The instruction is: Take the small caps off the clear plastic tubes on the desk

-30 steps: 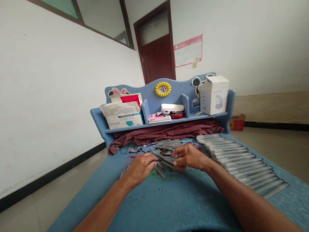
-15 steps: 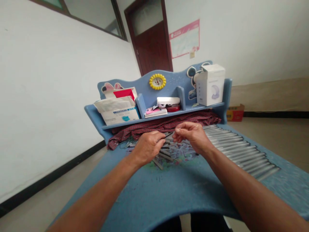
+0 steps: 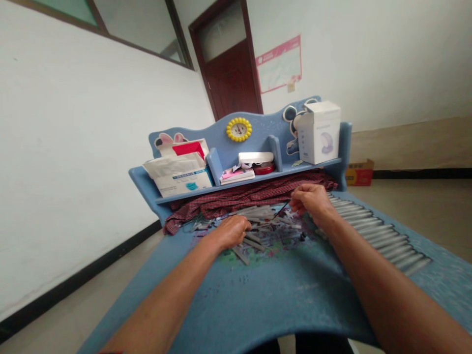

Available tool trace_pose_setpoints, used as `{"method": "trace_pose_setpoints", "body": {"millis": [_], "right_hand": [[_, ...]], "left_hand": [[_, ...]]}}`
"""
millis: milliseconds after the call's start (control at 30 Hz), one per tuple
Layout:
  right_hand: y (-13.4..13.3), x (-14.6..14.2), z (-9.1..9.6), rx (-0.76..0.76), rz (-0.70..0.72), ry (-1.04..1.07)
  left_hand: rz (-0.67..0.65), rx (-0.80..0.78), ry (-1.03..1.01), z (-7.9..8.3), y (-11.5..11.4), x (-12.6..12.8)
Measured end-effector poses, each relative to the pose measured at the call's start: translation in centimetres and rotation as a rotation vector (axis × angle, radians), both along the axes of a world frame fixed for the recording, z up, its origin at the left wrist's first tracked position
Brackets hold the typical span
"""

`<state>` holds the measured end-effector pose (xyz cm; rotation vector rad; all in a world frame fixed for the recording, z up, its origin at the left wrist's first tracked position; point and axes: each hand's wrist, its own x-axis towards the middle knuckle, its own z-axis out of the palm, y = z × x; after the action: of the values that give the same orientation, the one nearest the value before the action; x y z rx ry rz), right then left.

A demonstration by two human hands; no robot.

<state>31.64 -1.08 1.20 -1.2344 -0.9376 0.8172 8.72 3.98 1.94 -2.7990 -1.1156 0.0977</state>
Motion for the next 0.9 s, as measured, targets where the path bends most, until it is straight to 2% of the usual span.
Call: {"method": "trace_pose_setpoints", "body": {"millis": [200,400,500,633,733,900], "right_hand": [[0.1,0.8,0.4,0.064,-0.115,0.089],[0.1,0.8,0.4,0.087,-0.12,0.108],[-0.1,0.4,0.5,0.128,-0.079,0.122],[-0.8,-0.6,0.8,0.203,0.053,0.201],[-1.3,-1.7,0.9,0.241,0.148,0.221],[-1.5,-2.8,0.5,0.276,0.245,0.247]], "left_hand": [[-0.081,0.03,0.167,-0.2,0.3,1.2],[-0.113,0.061,0.196,-0.2,0.3,1.7],[-0.109,0.058,0.071,0.3,0.1,1.1],[-0.094,0.007,-0.221,0.7,-0.5,-0.7],[-0.013,-0.059,-0.433,0.9,-1.4,-1.9],[0.169,-0.451,-0.743,1.3,-3.1,-3.2]]}}
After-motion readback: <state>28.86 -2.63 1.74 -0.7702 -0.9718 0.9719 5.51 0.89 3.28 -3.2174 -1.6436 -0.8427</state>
